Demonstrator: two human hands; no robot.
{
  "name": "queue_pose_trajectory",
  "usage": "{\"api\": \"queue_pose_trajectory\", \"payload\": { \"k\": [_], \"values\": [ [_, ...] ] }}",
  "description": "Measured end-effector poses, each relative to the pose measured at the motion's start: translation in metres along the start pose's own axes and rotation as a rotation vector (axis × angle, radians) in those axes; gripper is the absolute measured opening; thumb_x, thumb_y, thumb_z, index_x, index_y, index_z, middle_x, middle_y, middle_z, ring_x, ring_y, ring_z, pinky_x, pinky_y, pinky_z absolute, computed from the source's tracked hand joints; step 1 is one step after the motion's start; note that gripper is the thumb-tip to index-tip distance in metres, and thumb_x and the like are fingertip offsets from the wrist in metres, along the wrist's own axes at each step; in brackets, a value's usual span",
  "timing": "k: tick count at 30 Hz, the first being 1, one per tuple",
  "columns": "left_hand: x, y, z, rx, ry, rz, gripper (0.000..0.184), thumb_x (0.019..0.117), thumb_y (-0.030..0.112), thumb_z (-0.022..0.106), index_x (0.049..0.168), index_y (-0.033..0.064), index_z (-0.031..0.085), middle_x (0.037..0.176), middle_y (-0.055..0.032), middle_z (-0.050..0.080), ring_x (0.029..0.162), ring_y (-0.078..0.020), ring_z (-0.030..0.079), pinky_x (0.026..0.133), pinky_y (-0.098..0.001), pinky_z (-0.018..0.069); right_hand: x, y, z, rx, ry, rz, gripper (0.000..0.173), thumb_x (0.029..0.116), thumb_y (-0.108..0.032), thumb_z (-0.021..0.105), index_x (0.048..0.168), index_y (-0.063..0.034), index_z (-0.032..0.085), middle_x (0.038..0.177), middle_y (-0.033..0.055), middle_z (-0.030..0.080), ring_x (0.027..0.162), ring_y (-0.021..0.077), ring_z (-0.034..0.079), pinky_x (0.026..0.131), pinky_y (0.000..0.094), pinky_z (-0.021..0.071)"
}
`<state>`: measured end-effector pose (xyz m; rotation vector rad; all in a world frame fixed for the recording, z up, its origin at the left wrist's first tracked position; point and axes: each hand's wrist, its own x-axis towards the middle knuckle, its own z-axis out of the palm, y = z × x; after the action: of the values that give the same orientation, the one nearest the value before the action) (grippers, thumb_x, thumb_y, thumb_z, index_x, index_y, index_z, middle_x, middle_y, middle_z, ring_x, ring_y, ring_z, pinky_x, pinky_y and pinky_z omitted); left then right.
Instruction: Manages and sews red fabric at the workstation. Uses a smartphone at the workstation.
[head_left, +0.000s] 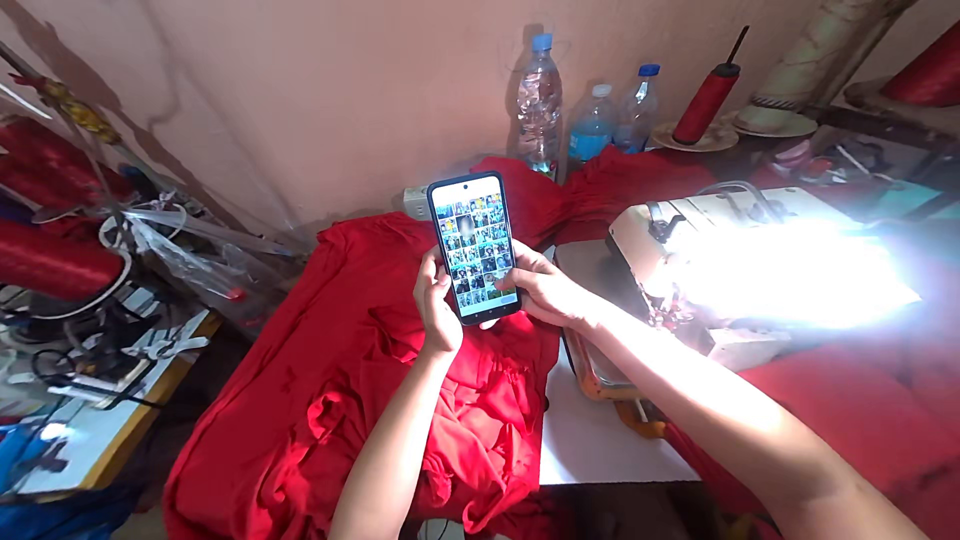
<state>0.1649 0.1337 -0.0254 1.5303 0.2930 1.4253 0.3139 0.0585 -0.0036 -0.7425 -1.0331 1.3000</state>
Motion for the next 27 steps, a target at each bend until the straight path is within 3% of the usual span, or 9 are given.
{"api": "queue_pose_trajectory", "payload": {
  "k": [3, 9, 20, 24, 27],
  "values": [
    [-0.0004, 0.0003, -0.0002, 0.002, -0.005, -0.004, 0.043, 0.0972, 0.018, 0.029, 0.129, 0.015, 0.058, 0.115, 0.0104, 0.067, 0.104, -0.0013, 0.065, 0.092, -0.028, 0.0559, 0.0006, 0.0013, -0.0024, 0.05, -0.041, -0.003, 0.032, 0.1078, -0.009, 0.034, 0.136, -0.0147, 0.048, 0.112, 0.0074, 0.07, 0.095, 0.021, 0.073, 0.077, 0.0406, 0.0635],
    [0.0, -0.0021, -0.0017, 0.008, -0.022, 0.021, 0.042, 0.0989, 0.021, 0.029, 0.127, 0.0173, 0.059, 0.115, 0.0113, 0.068, 0.105, -0.0009, 0.065, 0.092, -0.0272, 0.0554, 0.0002, 0.0005, -0.0012, 0.001, -0.02, -0.009, 0.048, 0.0974, 0.009, 0.037, 0.139, -0.0121, 0.045, 0.113, 0.0077, 0.069, 0.094, 0.0202, 0.072, 0.077, 0.0401, 0.0633],
    [0.0004, -0.0024, -0.0019, -0.016, -0.022, 0.002, 0.04, 0.0995, 0.024, 0.031, 0.127, 0.019, 0.059, 0.113, 0.0115, 0.068, 0.102, -0.0013, 0.066, 0.09, -0.0273, 0.0563, 0.0005, -0.0001, -0.0001, 0.007, -0.015, -0.004, 0.045, 0.0983, 0.007, 0.038, 0.137, -0.0126, 0.048, 0.112, 0.0072, 0.069, 0.094, 0.0198, 0.072, 0.078, 0.0404, 0.0631],
    [0.0002, 0.0004, -0.0002, 0.026, -0.007, 0.001, 0.043, 0.0963, 0.018, 0.028, 0.127, 0.0153, 0.058, 0.113, 0.0103, 0.068, 0.103, -0.0005, 0.065, 0.091, -0.0268, 0.0556, 0.0005, 0.0014, -0.0026, 0.049, -0.045, -0.008, 0.032, 0.1108, -0.018, 0.032, 0.139, -0.0161, 0.048, 0.114, 0.0071, 0.07, 0.098, 0.0208, 0.072, 0.08, 0.0405, 0.0629],
    [0.0002, -0.0005, -0.0007, 0.049, -0.013, 0.019, 0.044, 0.0963, 0.016, 0.028, 0.128, 0.0131, 0.058, 0.115, 0.0094, 0.066, 0.105, -0.0008, 0.063, 0.093, -0.0268, 0.0541, 0.0012, 0.0029, -0.0031, 0.038, -0.042, -0.029, 0.04, 0.1014, -0.002, 0.036, 0.137, -0.0146, 0.048, 0.112, 0.0072, 0.069, 0.094, 0.0208, 0.072, 0.076, 0.0407, 0.0635]
  ]
}}
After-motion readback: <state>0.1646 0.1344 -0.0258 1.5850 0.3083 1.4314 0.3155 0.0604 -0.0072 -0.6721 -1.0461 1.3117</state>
